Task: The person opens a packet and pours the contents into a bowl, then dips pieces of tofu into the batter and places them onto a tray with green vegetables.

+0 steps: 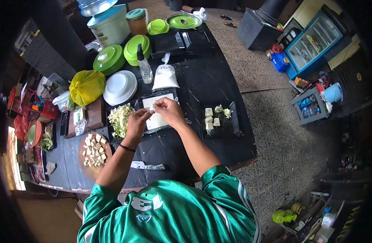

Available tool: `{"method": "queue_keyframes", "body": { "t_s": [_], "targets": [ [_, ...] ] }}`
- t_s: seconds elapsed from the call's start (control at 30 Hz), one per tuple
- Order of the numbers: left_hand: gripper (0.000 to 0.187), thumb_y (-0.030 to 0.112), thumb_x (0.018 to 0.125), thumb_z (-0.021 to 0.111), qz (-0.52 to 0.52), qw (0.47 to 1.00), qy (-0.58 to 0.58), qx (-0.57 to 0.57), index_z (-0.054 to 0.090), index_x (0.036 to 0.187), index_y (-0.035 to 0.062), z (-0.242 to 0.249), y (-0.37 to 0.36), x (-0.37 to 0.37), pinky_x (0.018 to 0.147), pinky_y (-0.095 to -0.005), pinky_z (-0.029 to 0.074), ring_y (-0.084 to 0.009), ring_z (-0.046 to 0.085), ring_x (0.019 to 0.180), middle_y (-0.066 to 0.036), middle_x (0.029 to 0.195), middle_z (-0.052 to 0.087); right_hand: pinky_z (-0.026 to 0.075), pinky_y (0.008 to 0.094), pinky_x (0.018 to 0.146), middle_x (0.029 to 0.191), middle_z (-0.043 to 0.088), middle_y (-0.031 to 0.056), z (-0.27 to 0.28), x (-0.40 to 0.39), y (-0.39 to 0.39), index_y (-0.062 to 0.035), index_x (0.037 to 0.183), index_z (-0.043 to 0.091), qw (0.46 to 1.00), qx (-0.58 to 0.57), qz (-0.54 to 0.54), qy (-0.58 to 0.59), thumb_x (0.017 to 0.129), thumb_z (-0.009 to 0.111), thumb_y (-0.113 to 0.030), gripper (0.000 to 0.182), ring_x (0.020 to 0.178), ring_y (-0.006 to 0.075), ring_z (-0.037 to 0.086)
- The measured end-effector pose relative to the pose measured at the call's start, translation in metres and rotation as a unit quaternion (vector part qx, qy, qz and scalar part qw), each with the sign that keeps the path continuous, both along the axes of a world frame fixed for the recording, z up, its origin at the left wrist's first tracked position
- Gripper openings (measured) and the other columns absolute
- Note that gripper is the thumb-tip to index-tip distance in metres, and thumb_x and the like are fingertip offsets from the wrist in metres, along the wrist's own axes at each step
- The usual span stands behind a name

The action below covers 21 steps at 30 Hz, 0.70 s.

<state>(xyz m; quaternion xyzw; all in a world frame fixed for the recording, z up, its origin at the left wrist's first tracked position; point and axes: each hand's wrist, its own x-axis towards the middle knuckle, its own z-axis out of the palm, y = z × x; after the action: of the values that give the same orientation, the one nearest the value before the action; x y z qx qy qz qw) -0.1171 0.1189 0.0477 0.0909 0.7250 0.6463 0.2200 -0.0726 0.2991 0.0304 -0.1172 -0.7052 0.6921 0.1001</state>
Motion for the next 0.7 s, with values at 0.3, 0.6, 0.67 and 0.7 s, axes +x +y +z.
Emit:
{"method": "queue_keyframes", "body": {
  "t_s": [0.3, 0.6, 0.67, 0.7],
  "targets": [
    [0.037, 0.025, 0.096, 0.082, 0.024, 0.999, -0.028, 0.018, 0.077, 0.116, -0.0053, 0.000, 0.008, 0.014, 0.087, -0.0258, 0.049, -0.0106, 0.065, 0.094, -0.008, 0.104, 0.077, 0.057, 0.0319, 0.088, 0.103, 0.081, 0.0098, -0.008, 0.010, 0.011, -0.0032, 0.109, 0.078, 0.999, 0.028, -0.019, -0.021, 0.090, 0.082, -0.023, 0.028, 0.094, 0.0171, 0.075],
    [0.034, 0.020, 0.097, 0.081, 0.066, 0.996, -0.001, 0.059, 0.072, 0.124, 0.0012, -0.010, -0.019, 0.031, 0.089, -0.0233, 0.049, -0.0082, 0.062, 0.097, -0.003, 0.115, 0.073, 0.056, 0.0275, 0.077, 0.093, 0.077, 0.0042, 0.017, 0.125, 0.145, -0.0030, 0.113, 0.079, 0.983, 0.098, -0.148, -0.054, 0.093, 0.077, -0.012, 0.022, 0.084, 0.0100, 0.071],
    [0.033, 0.019, 0.097, 0.081, 0.068, 0.995, -0.012, 0.068, 0.072, 0.123, 0.0010, -0.008, -0.029, 0.039, 0.092, -0.0242, 0.050, -0.0093, 0.064, 0.100, -0.003, 0.114, 0.074, 0.057, 0.0304, 0.081, 0.096, 0.080, 0.0083, 0.013, 0.157, 0.182, -0.0019, 0.110, 0.080, 0.959, 0.187, -0.193, -0.087, 0.092, 0.078, -0.014, 0.022, 0.088, 0.0140, 0.074],
    [0.032, 0.018, 0.097, 0.081, 0.078, 0.995, -0.017, 0.066, 0.072, 0.123, 0.0007, -0.008, -0.033, 0.044, 0.093, -0.0246, 0.050, -0.0097, 0.065, 0.100, -0.003, 0.113, 0.074, 0.057, 0.0317, 0.084, 0.099, 0.081, 0.0102, 0.005, 0.170, 0.198, -0.0005, 0.109, 0.080, 0.952, 0.184, -0.207, -0.133, 0.091, 0.079, -0.015, 0.023, 0.092, 0.0159, 0.076]
  ]
}}
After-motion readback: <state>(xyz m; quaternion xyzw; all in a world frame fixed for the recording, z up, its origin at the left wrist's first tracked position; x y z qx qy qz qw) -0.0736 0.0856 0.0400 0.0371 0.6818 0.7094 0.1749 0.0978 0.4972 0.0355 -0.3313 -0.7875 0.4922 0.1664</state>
